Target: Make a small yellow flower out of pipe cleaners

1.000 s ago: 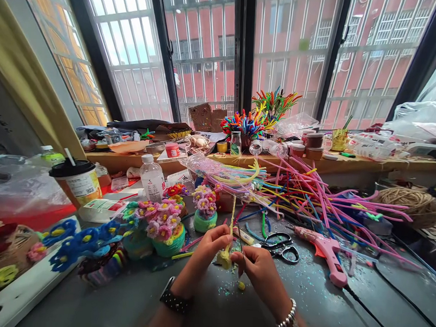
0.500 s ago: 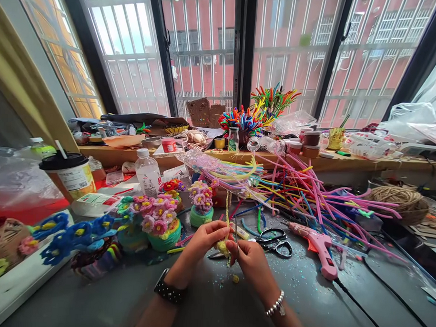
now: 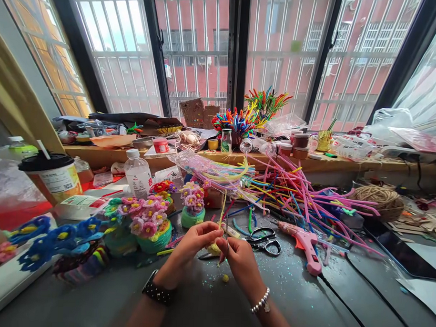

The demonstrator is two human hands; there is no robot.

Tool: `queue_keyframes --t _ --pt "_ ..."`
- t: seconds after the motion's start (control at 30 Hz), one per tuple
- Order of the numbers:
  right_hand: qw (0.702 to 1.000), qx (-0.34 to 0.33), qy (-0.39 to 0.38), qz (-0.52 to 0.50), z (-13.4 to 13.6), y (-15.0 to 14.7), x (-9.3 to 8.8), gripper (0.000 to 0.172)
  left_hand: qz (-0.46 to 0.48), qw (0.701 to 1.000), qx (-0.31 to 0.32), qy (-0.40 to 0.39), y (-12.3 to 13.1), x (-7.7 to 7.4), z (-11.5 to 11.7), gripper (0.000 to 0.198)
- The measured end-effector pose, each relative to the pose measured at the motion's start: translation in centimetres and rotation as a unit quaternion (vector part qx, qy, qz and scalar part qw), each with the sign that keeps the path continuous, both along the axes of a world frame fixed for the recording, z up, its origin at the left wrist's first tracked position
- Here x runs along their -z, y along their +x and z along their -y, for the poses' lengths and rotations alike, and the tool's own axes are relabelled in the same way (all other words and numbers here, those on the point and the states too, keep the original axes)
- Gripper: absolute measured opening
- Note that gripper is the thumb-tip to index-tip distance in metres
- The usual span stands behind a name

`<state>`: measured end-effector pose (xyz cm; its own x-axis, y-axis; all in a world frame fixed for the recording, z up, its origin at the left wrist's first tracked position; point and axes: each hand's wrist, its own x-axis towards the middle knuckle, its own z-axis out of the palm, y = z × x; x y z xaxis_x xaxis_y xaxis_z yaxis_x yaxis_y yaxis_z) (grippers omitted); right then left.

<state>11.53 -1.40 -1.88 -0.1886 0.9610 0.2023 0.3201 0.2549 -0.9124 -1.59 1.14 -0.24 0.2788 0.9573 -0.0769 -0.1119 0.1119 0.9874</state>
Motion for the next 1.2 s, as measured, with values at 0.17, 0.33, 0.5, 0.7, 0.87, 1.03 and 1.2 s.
queue_keyframes --t 0.17,0.33,0.5,0.7,0.87,1.03,1.2 --pt "1.0 0.001 -0.003 -0.005 0.0 0.2 -0.1 0.058 -0.016 0.999 -0.011 0.026 0.2 -0.2 0.1 0.029" --pt "0.998 0.014 -0.021 -0.049 -0.3 0.8 0.5 0.055 -0.023 0.999 0.005 0.028 0.1 -0.2 0.0 0.029" --pt "0.984 0.1 -0.022 -0.146 -0.3 1.5 0.1 0.038 -0.038 0.997 0.06 0.023 0.2 0.6 -0.1 0.03" --pt "0.977 0.119 0.004 -0.176 -0.2 1.3 -0.3 0.032 -0.065 0.991 0.113 0.016 0.3 0.5 0.2 0.029" --pt "0.97 0.136 0.016 -0.2 -0.2 1.4 -0.2 0.031 -0.078 0.979 0.186 0.033 0.0 -0.3 0.7 0.028" --pt "0.97 0.136 0.025 -0.201 -0.2 1.5 0.1 0.032 -0.067 0.975 0.21 0.035 0.0 -0.2 0.8 0.025" --pt "0.977 0.12 -0.002 -0.174 -0.6 1.8 0.4 0.04 -0.028 0.996 0.071 0.046 0.0 -0.5 0.6 0.022"
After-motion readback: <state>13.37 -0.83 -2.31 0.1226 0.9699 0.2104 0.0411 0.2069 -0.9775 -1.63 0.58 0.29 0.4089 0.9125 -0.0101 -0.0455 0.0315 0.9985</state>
